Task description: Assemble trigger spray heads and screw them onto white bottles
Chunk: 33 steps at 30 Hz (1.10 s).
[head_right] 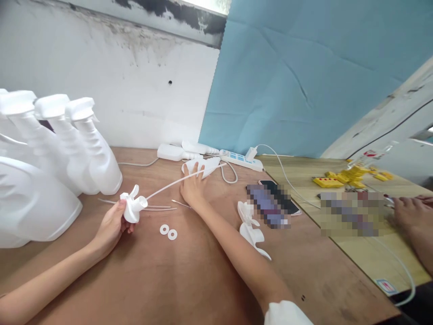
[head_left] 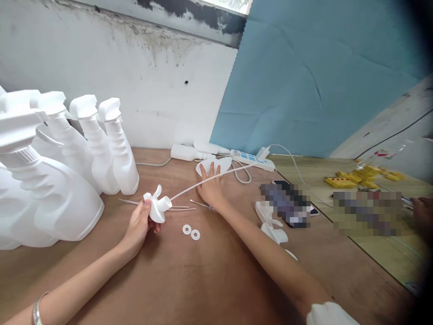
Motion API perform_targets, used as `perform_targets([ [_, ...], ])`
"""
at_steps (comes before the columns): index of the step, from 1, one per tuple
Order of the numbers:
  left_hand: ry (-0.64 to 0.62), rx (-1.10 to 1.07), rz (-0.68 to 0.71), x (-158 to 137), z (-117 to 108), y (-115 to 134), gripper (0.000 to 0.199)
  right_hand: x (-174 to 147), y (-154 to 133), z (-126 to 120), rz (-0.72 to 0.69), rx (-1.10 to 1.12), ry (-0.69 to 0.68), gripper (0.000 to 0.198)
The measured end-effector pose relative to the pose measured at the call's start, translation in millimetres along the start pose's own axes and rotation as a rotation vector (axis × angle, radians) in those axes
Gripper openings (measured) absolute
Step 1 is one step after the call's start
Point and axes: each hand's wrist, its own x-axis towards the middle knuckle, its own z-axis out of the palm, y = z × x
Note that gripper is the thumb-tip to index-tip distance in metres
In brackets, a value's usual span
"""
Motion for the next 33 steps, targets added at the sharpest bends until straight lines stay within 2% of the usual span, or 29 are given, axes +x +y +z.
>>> perform_targets([
  [3,0.008,0.016,0.008,0,0,0,0.042,17,-1,7,0.051,-0.037,-0.049,0.06],
  [5,0.023,0.025,0.017,-1,0,1,0.043,23,0,8,0.032,-0.055,-0.068,0.058],
  [9,0.035,0.003,0.026,-2,0,1,0.043,30,6,1,-0.081,-0.074,-0.109,0.063],
  [15,0.032,0.003,0.041,0,-1,-2,0.041,44,22,-10,-0.206,-0.133,-0.264,0.072],
  [18,0.054,0.017,0.053,-1,0,-1,0.043,50,26,-10,-0.263,-0.162,-0.33,0.065],
  [20,0.071,0.024,0.066,-2,0,0,0.043,51,26,-10,-0.302,-0.176,-0.323,0.058],
  [24,0.089,0.007,0.075,-2,0,1,0.042,48,26,-19,-0.339,-0.178,-0.224,0.05],
  [27,0.107,-0.013,0.073,-1,0,-1,0.042,44,34,-37,-0.345,-0.157,-0.141,0.043],
  [29,0.114,-0.023,0.079,1,-1,-3,0.042,42,46,-54,-0.316,-0.116,-0.037,0.04],
  [33,0.118,-0.037,0.081,3,-1,-4,0.043,37,86,-95,-0.142,0.346,0.533,0.035],
])
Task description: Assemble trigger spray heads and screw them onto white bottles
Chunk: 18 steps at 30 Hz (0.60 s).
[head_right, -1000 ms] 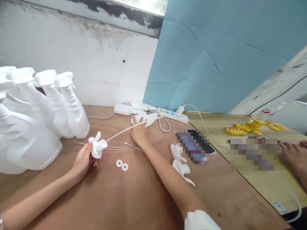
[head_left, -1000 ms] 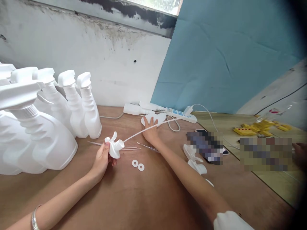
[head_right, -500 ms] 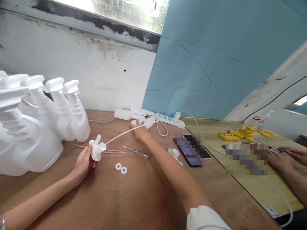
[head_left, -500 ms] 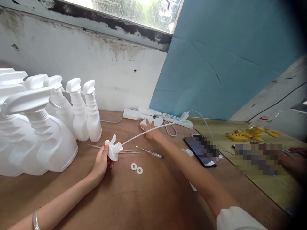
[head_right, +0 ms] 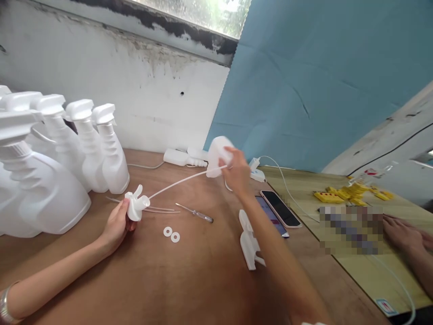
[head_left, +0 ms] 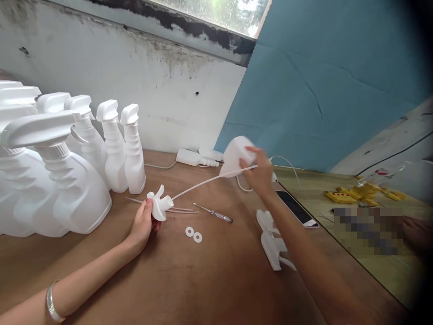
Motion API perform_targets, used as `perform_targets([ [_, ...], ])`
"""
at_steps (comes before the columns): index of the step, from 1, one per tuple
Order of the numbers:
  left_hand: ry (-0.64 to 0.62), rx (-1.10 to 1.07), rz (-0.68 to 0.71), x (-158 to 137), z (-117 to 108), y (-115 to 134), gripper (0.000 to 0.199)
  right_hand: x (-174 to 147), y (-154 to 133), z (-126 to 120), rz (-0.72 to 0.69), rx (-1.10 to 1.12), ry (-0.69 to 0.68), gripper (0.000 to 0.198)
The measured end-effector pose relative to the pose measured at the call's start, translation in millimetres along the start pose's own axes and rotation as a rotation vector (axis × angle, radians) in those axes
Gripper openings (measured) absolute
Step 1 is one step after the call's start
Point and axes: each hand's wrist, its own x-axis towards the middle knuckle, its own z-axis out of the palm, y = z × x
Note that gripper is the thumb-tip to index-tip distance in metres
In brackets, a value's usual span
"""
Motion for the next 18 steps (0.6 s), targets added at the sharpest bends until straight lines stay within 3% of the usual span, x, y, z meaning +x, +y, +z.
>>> perform_targets([
  [4,0.003,-0.014,-0.006,0,0,0,0.043,9,33,-55,0.301,0.342,0.564,0.031],
  [6,-0.001,-0.027,-0.008,0,0,-1,0.043,10,48,-79,0.506,0.537,0.746,0.023],
  [8,-0.007,-0.036,-0.004,0,0,-1,0.042,9,57,-95,0.71,0.731,0.811,0.02],
  [11,-0.001,-0.03,-0.003,1,-1,-2,0.041,4,57,-106,0.828,0.858,0.836,0.021],
  [18,0.015,0.002,-0.008,1,-1,-2,0.042,-2,34,-98,0.768,0.997,0.848,0.023],
])
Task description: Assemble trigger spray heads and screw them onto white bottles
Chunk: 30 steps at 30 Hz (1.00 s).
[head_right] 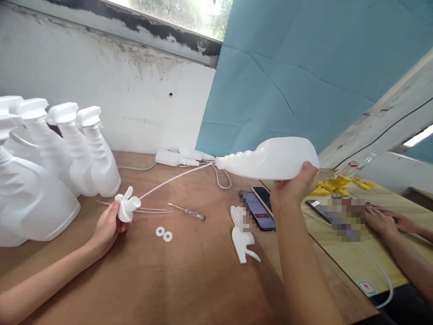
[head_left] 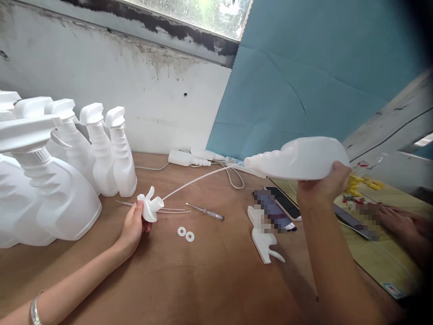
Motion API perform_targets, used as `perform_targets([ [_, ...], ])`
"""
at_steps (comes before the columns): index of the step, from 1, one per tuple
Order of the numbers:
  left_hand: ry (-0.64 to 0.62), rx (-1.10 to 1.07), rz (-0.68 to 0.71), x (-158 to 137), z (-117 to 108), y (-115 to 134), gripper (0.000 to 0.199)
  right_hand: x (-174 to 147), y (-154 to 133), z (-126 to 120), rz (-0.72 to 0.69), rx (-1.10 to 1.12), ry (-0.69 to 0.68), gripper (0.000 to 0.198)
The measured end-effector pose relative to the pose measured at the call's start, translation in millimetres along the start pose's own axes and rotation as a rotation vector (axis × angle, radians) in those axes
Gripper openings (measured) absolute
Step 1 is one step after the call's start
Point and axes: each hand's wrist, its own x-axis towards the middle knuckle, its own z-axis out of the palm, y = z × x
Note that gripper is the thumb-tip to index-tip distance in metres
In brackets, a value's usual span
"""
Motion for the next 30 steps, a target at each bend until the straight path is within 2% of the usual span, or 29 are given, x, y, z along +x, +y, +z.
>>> perform_targets([
  [7,-0.023,0.014,0.006,-2,2,3,0.041,-9,-2,6,-0.076,0.063,-0.047,0.017],
  [11,-0.054,0.054,0.024,-2,2,1,0.039,-36,6,7,-0.099,0.009,-0.054,0.017],
  [13,-0.069,0.08,0.034,-3,2,1,0.039,-61,15,5,-0.027,-0.039,-0.084,0.021],
  [15,-0.078,0.097,0.038,-5,2,3,0.04,-90,27,0,0.106,-0.085,-0.122,0.026],
  [17,-0.09,0.1,0.035,-6,3,5,0.041,-118,38,-7,0.277,-0.126,-0.22,0.03],
  [19,-0.11,0.099,0.028,-7,4,6,0.042,-141,47,-15,0.362,-0.157,-0.28,0.027],
  [21,-0.116,0.107,0.017,-6,4,7,0.043,-154,53,-22,0.394,-0.186,-0.31,0.026],
  [27,-0.162,0.132,-0.009,-6,3,6,0.039,-165,65,-42,0.321,-0.234,-0.3,0.026],
  [30,-0.198,0.118,0.005,-6,3,8,0.035,-172,70,-51,0.419,-0.207,-0.325,0.027],
])
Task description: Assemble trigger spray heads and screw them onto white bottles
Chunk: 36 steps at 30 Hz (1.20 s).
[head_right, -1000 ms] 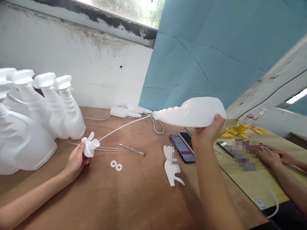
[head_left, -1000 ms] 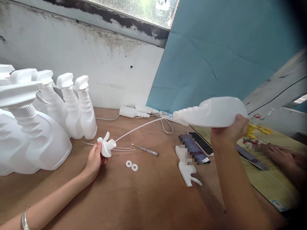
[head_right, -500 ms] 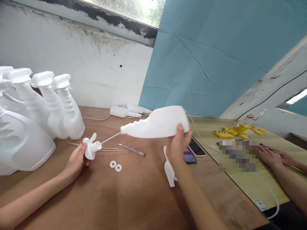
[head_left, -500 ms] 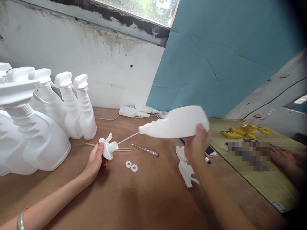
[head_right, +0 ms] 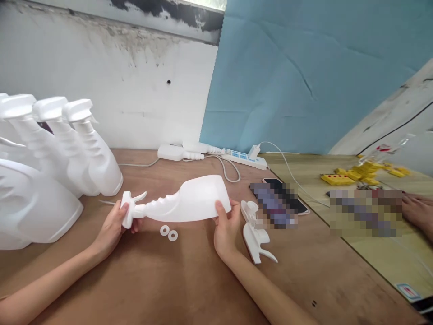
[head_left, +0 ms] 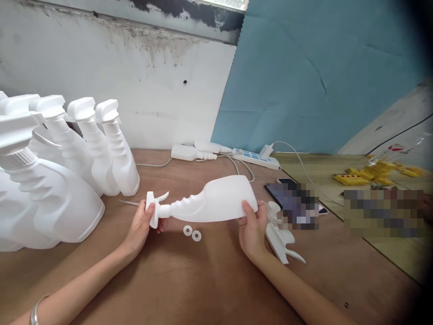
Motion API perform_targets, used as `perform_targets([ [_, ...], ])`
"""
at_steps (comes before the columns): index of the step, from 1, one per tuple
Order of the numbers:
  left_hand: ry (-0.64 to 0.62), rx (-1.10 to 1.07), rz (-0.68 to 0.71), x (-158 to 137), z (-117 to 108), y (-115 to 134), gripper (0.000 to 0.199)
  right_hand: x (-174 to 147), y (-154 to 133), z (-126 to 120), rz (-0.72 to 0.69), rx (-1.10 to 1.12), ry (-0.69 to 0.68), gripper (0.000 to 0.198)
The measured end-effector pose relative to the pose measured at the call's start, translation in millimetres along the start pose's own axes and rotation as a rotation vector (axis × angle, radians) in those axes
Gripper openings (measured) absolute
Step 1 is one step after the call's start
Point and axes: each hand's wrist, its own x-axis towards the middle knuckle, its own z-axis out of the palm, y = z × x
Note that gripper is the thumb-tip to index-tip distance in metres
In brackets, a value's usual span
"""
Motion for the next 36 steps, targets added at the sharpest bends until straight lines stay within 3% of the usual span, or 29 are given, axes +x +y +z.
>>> perform_targets([
  [8,0.031,-0.102,-0.046,5,-3,8,0.04,-12,8,2,0.208,0.14,-0.076,0.028],
  [13,0.016,-0.063,-0.082,3,-3,8,0.041,-4,11,-1,0.214,0.133,-0.115,0.025],
  [18,0.001,0.027,-0.026,1,-1,9,0.041,1,12,-2,0.231,0.118,-0.109,0.022],
  [26,0.046,-0.005,-0.052,3,0,8,0.039,1,12,-3,0.23,0.095,-0.15,0.021],
  [32,0.114,-0.095,-0.071,3,0,10,0.052,1,13,-2,0.216,0.083,-0.161,0.023],
  [36,0.153,-0.128,-0.082,6,0,8,0.043,0,10,-1,0.226,0.067,-0.187,0.025],
])
